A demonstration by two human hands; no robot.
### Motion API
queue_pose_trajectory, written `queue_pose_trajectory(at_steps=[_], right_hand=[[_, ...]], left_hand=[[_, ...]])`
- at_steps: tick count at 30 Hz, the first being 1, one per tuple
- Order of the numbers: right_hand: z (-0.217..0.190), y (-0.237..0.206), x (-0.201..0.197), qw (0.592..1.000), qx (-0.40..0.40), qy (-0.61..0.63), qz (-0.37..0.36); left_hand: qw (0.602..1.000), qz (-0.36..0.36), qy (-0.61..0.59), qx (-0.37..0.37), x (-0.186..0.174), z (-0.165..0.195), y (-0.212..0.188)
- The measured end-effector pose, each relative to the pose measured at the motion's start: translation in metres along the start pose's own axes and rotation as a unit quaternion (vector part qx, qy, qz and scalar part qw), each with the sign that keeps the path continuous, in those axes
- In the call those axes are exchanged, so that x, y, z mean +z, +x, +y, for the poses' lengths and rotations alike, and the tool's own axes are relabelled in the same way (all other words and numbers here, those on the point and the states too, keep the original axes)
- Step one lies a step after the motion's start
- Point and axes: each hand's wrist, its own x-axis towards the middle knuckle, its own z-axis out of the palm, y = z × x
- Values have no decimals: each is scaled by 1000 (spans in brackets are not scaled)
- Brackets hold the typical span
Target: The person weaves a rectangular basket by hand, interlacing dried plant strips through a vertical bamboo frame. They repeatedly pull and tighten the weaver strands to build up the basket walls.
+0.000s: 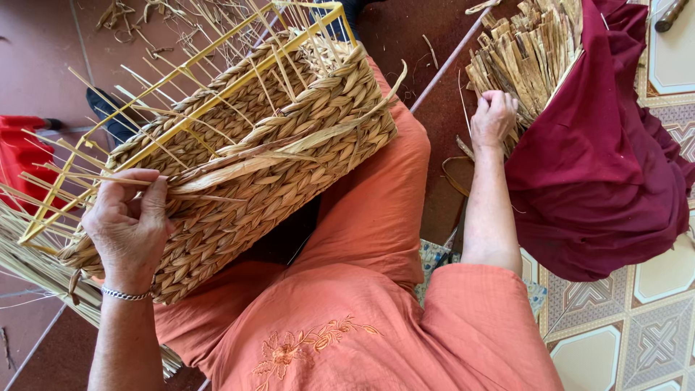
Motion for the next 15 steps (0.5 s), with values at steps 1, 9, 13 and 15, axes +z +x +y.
queue_pose_trajectory(at_steps=[1,9,13,15], right_hand=[[-2,7,4,1000,-9,18,15],[-12,26,15,998,-11,-54,30],[-14,25,6,995,-45,-59,70],[-22,27,1,994,-85,-7,71]], left_hand=[[1000,2,-4,-5,1,0,0],[1000,6,-15,-16,5,3,0],[1000,11,-20,-14,5,4,1],[999,13,-39,-16,6,3,2]])
